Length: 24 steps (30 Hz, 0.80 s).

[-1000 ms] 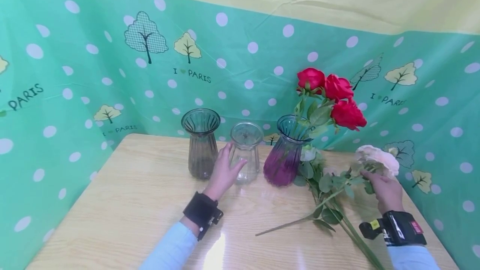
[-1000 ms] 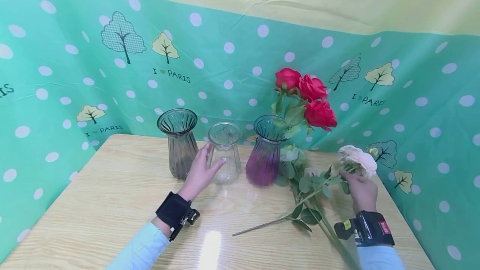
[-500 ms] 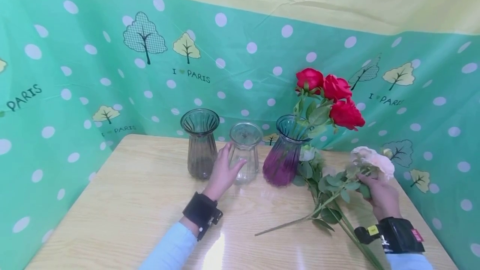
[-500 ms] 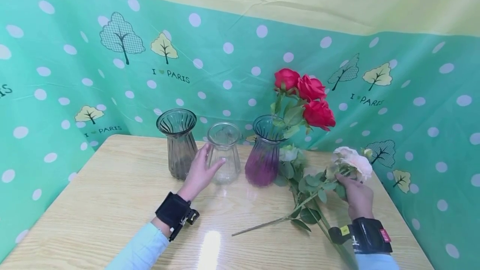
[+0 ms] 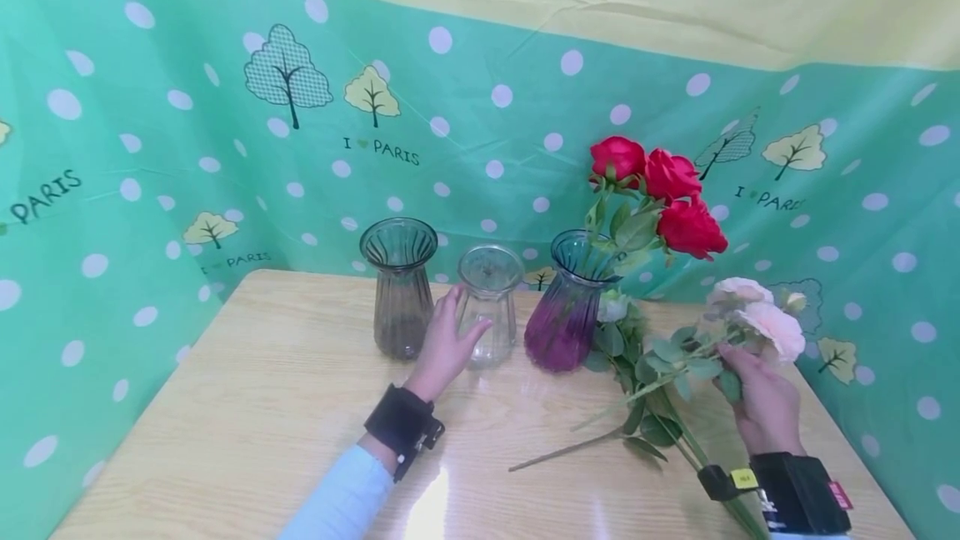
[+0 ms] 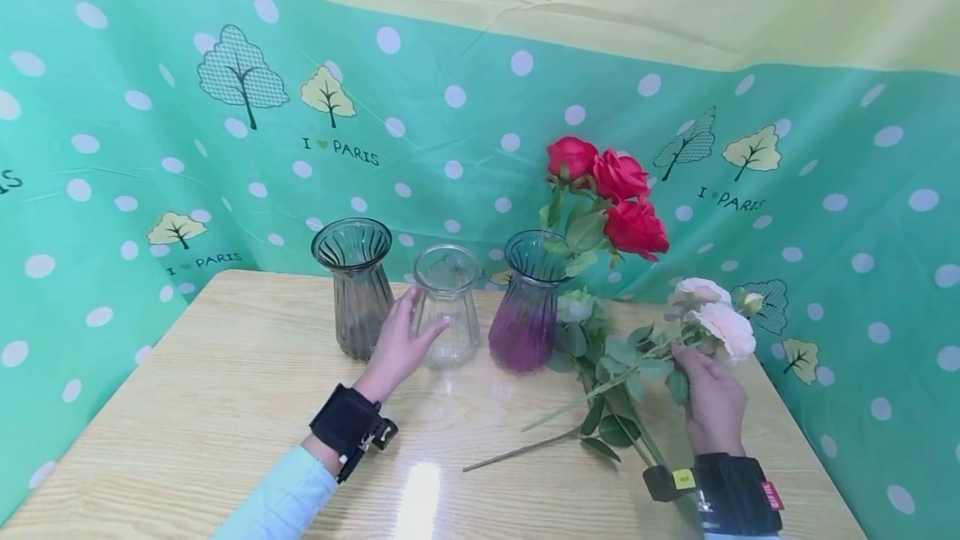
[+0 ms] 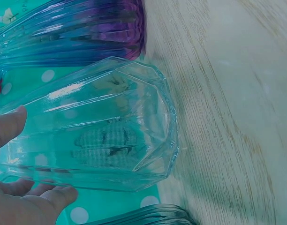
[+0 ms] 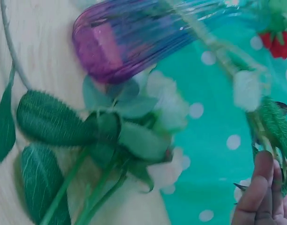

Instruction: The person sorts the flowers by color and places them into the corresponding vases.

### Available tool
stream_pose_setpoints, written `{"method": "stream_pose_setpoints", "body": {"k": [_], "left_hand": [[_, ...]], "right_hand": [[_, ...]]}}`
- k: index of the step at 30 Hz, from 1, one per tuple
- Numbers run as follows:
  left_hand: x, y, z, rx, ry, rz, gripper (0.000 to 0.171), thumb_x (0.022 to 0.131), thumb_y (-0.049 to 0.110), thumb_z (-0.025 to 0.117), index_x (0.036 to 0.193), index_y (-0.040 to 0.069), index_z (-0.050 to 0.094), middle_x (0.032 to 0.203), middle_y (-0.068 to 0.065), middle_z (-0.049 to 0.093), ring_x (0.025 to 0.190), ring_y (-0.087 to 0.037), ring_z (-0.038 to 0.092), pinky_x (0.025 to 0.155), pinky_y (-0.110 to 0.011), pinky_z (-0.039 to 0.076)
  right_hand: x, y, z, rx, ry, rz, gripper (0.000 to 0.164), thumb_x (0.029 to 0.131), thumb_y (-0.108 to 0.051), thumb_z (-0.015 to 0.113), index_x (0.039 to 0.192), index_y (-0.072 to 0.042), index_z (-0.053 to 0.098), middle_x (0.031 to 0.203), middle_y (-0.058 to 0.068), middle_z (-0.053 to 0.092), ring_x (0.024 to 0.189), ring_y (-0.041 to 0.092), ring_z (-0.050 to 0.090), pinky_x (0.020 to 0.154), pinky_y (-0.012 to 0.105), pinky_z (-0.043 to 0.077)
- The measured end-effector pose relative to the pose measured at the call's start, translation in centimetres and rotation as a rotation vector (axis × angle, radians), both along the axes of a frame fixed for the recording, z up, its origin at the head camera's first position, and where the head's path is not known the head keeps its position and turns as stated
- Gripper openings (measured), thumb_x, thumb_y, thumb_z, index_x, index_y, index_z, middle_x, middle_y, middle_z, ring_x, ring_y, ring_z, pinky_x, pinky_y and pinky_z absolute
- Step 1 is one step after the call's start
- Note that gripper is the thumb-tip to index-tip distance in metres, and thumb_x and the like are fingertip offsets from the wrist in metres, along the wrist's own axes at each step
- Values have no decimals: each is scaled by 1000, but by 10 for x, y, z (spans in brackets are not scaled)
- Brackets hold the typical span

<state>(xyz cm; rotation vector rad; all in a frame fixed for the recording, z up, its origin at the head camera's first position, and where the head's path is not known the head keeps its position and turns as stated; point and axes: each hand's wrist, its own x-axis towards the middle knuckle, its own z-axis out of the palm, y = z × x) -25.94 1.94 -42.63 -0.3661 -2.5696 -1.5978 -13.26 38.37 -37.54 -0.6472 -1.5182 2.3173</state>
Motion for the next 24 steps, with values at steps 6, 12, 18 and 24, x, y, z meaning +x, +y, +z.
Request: {"method": "stream_pose_setpoints", "body": {"k": [6,12,18,24], "left_hand": [[0,0,0,0,5,-3,81,85,40,64,146,5,24,148,-20,32,135,-37,35,109,-54,33],[-1,0,0,10,13,-7,80,86,39,64,146,5,24,148,-20,32,134,-37,35,109,-55,33],[-2,1,0,20,19,-9,78,86,34,65,146,5,25,147,-21,33,134,-37,35,109,-54,33],[-2,0,-2,6,15,-5,77,86,35,65,146,4,26,146,-21,34,134,-37,36,109,-54,33]], "right_hand": [[2,-17,12,-72,156,-88,15,87,-2,62,89,-13,72,79,-6,67,69,5,61,56,20,54],[3,-38,28,-169,266,-322,8,80,3,69,75,-2,66,71,3,71,67,11,66,60,17,52],[3,-62,44,-202,390,-433,17,75,5,72,64,3,60,70,8,70,60,13,65,48,17,47],[0,-86,53,-130,552,-433,10,75,6,72,71,6,63,75,11,70,63,16,68,47,16,47]]}}
